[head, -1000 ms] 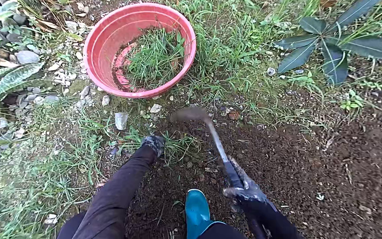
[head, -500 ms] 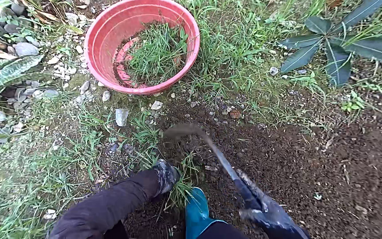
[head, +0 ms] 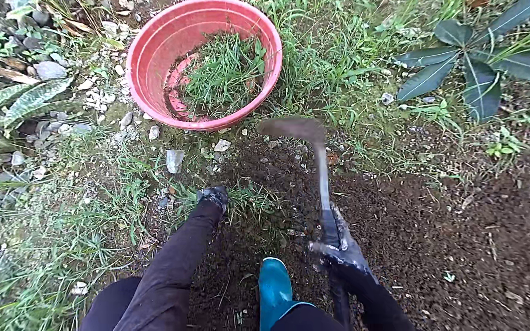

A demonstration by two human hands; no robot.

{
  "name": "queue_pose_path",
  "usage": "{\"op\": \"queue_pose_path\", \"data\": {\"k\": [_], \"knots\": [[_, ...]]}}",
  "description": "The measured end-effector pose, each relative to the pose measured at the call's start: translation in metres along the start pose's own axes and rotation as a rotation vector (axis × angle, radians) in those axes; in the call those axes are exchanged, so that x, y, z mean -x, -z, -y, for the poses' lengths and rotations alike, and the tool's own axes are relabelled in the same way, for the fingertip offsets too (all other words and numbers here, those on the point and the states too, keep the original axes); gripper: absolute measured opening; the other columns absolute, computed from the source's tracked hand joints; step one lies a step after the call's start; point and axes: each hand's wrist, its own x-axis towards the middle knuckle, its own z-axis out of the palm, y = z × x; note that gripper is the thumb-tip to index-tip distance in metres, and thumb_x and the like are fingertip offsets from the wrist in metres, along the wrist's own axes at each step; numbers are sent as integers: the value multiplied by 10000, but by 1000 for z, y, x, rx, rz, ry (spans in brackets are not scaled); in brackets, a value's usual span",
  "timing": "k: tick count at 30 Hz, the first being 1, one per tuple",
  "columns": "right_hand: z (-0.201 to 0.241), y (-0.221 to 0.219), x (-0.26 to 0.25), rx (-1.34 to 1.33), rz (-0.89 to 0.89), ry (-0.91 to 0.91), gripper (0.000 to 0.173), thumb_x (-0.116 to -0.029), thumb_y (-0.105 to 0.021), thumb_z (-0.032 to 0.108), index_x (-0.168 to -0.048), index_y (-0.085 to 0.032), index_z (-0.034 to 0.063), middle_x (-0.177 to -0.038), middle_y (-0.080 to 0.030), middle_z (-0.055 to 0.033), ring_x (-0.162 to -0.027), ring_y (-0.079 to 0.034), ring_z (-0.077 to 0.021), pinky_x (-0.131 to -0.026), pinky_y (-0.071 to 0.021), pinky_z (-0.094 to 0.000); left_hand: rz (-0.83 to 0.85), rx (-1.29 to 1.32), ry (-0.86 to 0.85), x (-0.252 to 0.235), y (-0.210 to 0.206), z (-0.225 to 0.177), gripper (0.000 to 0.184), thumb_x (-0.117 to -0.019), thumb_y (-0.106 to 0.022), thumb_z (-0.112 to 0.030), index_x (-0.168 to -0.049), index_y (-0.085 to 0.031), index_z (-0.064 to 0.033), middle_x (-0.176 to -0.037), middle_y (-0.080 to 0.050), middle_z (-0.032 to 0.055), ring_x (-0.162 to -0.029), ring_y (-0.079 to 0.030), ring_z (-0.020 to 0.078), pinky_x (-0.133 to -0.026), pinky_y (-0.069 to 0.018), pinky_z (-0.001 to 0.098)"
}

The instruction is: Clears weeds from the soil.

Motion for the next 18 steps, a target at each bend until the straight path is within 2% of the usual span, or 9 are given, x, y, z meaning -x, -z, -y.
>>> {"op": "queue_pose_path", "data": {"k": [2, 4, 6, 9, 10, 13, 15, 17, 18], "knots": [[-5, -10, -8, 9, 33, -32, 1113, -773, -753, 85, -1643, -77, 241, -998, -620, -147, -621, -633, -218, -529, -573, -413, -2, -4, -24, 4, -1, 1, 380, -1016, -564, -198, -1349, -598, -17, -1342, -625, 257, -1256, -592, 458, -1000, -468, 675], [-33, -7, -12, 248, 198, -114, 1057, -804, -762, 92, -1640, -125, 206, -1018, -648, -219, -691, -649, -298, -611, -567, -485, 3, -9, -49, 9, 0, 3, 382, -1021, -560, -207, -1357, -602, -29, -1353, -624, 250, -1276, -584, 446, -1023, -454, 669], [-55, 2, -12, 417, 316, -168, 1110, -781, -775, 128, -1655, -104, 266, -1166, -638, -278, -810, -664, -375, -686, -556, -563, 25, -2, -80, 18, -2, 6, 386, -1025, -556, -204, -1370, -608, -40, -1377, -617, 240, -1302, -568, 438, -1048, -436, 670], [-35, 5, -2, 327, 264, -109, 1106, -747, -795, 140, -1648, -174, 300, -1201, -639, -238, -762, -656, -323, -621, -556, -518, 33, 26, -97, 28, -5, 16, 390, -1022, -555, -198, -1381, -602, -54, -1388, -616, 218, -1306, -570, 422, -1048, -444, 662], [-27, 4, 2, 234, 208, -79, 1105, -731, -790, 132, -1643, -190, 297, -1148, -643, -207, -691, -637, -277, -565, -552, -471, 32, 30, -105, 29, -4, 17, 396, -1021, -555, -196, -1390, -597, -58, -1394, -615, 213, -1310, -568, 419, -1049, -442, 661], [0, -8, -1, 14, 59, -17, 1129, -729, -766, 123, -1644, -119, 267, -1024, -638, -136, -613, -631, -209, -512, -565, -410, 28, 51, -134, 25, -5, 15, 402, -1023, -550, -186, -1399, -587, -49, -1399, -608, 223, -1315, -563, 423, -1055, -434, 662], [-7, -18, -9, 21, 115, -23, 1129, -754, -755, 103, -1641, -70, 240, -981, -626, -128, -608, -637, -208, -508, -577, -404, 28, 44, -133, 25, -5, 18, 405, -1022, -547, -188, -1404, -585, -58, -1403, -608, 218, -1317, -564, 420, -1054, -437, 662], [-29, -12, -12, 319, 282, -96, 1090, -779, -777, 124, -1646, -121, 206, -1075, -660, -241, -750, -669, -337, -650, -573, -534, 32, 24, -124, 28, -2, 20, 403, -1019, -553, -186, -1400, -587, -58, -1395, -612, 221, -1310, -569, 422, -1047, -443, 663], [-38, -6, -9, 426, 356, -137, 1108, -782, -783, 136, -1655, -107, 234, -1146, -647, -282, -821, -669, -388, -708, -555, -586, 32, 14, -121, 30, 1, 22, 403, -1021, -549, -184, -1400, -585, -54, -1392, -611, 226, -1310, -568, 424, -1050, -442, 660]]}}
